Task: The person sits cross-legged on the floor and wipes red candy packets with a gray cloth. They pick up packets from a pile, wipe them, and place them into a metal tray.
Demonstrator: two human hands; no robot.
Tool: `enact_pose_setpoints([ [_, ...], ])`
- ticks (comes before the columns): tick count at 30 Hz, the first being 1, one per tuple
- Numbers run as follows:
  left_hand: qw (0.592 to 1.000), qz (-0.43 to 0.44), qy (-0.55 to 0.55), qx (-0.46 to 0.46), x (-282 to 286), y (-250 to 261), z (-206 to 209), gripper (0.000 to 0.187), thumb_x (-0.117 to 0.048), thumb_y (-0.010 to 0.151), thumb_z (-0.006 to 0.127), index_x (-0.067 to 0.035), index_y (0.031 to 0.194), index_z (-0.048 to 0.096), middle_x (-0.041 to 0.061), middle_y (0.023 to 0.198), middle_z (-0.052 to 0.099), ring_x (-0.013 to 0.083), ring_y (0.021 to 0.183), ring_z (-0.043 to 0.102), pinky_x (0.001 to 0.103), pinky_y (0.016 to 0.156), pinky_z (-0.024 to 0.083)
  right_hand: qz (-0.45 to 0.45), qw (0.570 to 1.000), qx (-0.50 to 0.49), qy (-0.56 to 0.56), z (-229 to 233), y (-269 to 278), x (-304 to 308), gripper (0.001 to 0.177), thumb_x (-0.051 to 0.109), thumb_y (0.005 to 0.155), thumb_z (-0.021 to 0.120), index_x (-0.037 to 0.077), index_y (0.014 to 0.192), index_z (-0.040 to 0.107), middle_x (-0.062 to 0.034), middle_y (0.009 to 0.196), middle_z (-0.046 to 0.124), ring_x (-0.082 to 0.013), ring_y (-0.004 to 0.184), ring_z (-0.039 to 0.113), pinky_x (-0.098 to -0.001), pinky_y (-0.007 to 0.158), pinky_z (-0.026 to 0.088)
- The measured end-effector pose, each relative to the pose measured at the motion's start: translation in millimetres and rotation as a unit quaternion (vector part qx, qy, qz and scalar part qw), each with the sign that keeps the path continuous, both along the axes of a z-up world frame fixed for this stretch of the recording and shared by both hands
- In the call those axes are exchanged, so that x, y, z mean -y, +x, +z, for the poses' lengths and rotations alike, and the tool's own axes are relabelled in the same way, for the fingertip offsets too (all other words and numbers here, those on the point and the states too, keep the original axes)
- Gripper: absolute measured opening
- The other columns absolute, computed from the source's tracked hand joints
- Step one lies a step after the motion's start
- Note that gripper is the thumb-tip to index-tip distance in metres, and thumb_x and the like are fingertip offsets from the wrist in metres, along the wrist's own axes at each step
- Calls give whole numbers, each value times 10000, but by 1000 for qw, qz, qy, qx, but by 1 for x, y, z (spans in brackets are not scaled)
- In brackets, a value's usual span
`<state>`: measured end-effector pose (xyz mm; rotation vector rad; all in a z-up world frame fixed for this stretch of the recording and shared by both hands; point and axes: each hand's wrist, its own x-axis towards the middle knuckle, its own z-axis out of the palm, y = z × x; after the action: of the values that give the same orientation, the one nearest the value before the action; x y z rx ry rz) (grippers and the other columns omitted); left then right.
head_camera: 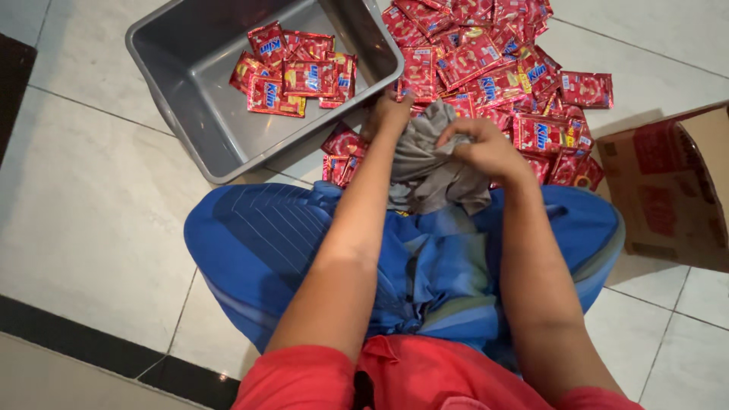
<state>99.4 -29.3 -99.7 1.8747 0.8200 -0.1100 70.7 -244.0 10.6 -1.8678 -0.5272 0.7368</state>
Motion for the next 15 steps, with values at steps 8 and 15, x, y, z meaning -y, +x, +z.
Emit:
enact_pose_setpoints([
  [8, 934, -35, 103, 339, 21, -27, 3, 222, -201, 893, 676, -35, 1024, 607, 80, 881, 596, 231, 863, 579, 369, 803, 475, -86, 974, -7, 209, 13, 6, 28, 364, -14, 689, 500, 6, 992, 700, -31, 1028, 669, -134, 945, 630, -249, 827, 505],
  [15, 877, -20, -190, 441, 29, -57, 38, 287, -171, 1110, 474, -24, 1357, 466, 67, 1242, 529, 172, 1167, 496, 339, 1069, 407, -238, 938, 142, 210, 30, -9, -24, 554, 70, 862, 650, 43, 1409, 562, -81, 1175, 674, -183, 996, 651, -302, 864, 556],
])
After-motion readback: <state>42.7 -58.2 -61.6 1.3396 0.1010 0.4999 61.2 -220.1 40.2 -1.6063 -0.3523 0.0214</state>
